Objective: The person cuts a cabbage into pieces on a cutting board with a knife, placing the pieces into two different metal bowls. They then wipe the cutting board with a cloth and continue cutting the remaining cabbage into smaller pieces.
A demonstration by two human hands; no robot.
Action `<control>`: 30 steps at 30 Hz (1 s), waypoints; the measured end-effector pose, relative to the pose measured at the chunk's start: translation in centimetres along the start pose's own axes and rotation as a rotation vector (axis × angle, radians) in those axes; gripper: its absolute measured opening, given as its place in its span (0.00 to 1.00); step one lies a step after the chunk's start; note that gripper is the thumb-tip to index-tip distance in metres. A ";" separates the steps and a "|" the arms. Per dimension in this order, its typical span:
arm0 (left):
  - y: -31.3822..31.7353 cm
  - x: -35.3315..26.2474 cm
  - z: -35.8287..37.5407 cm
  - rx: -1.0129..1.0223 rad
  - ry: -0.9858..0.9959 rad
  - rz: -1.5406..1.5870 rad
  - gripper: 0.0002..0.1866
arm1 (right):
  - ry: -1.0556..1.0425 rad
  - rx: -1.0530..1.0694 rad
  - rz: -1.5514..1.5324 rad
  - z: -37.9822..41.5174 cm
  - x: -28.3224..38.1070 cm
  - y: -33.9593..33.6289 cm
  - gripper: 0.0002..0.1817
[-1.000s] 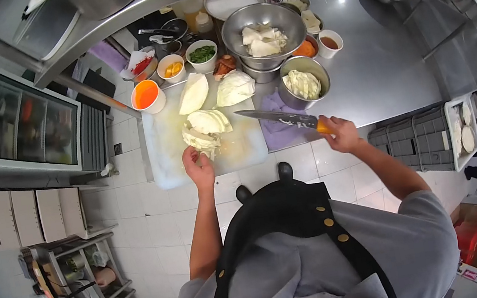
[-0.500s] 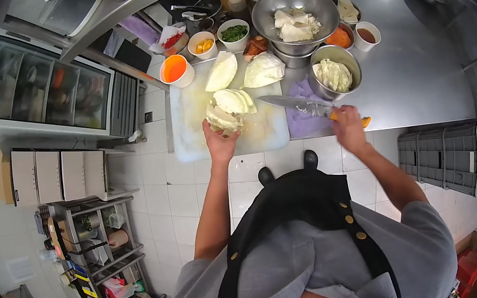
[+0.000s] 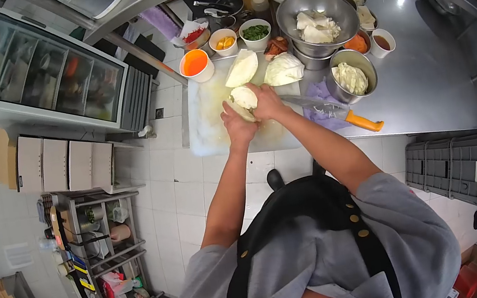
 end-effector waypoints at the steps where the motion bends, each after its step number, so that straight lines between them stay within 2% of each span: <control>1: -0.2 -0.1 0.0 -0.001 0.010 -0.004 0.68 | 0.005 0.035 -0.006 -0.1 0.3 0.2 0.50; 4: -0.5 -0.5 -0.4 -0.010 0.078 0.034 0.65 | 0.004 0.023 -0.193 -0.6 0.5 1.4 0.51; 7: -1.1 0.5 -1.0 -0.061 0.203 0.126 0.63 | -0.084 -0.021 -0.272 -0.1 1.6 1.6 0.52; 9: -0.8 0.8 -0.9 -0.091 0.309 0.119 0.62 | -0.082 -0.016 -0.218 -0.6 1.6 2.7 0.52; 10: -0.6 0.8 -0.6 -0.037 0.295 0.177 0.63 | -0.062 -0.020 -0.187 -0.4 1.0 3.0 0.51; 11: -0.9 0.4 -0.7 0.016 0.288 0.236 0.63 | -0.012 0.083 0.083 1.4 2.7 0.8 0.50; 12: -1.1 -0.1 -0.9 0.069 0.280 0.289 0.64 | 0.040 0.024 0.102 3.5 4.3 -2.8 0.45; 14: -1.4 0.5 -0.6 0.089 0.200 0.198 0.66 | -0.132 -0.215 0.023 6.8 3.7 -9.2 0.40; 15: -1.5 1.1 -0.6 0.088 0.148 0.153 0.66 | -0.015 -0.453 0.078 8.9 -1.2 -13.3 0.35; 16: -1.3 1.3 -0.7 0.098 0.143 0.140 0.67 | 0.224 -0.626 -0.077 11.3 -5.6 -19.0 0.34; 18: -1.1 1.8 -0.8 0.111 0.134 0.110 0.68 | 0.220 -1.050 0.457 14.9 -15.1 -26.7 0.34; 19: -1.0 2.0 -0.8 0.110 0.131 0.108 0.69 | 0.306 -1.116 0.442 15.9 -19.9 -28.9 0.23; 21: -0.9 1.8 -0.9 0.106 0.132 0.105 0.69 | 0.704 -0.673 -0.448 14.7 -28.2 -25.9 0.22; 24: -1.0 1.3 -0.9 0.136 0.120 0.100 0.69 | 0.736 -0.946 -0.664 16.8 -28.9 -23.8 0.21; 27: -0.8 1.5 -1.0 0.125 0.129 0.128 0.69 | 0.865 -0.786 -0.633 19.1 -27.3 -21.5 0.19; 30: -0.8 1.6 -1.2 0.107 0.165 0.103 0.69 | 0.753 -0.779 -0.598 17.5 -25.6 -24.3 0.18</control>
Point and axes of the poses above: each hand's wrist, its own z-axis away from the middle knuckle, its own y-axis out of the palm, x = y × z, the point moved 9 cm from there along -z, towards the middle knuckle, and after that the axes turned 3 degrees about -x, right-handed, at the moved point
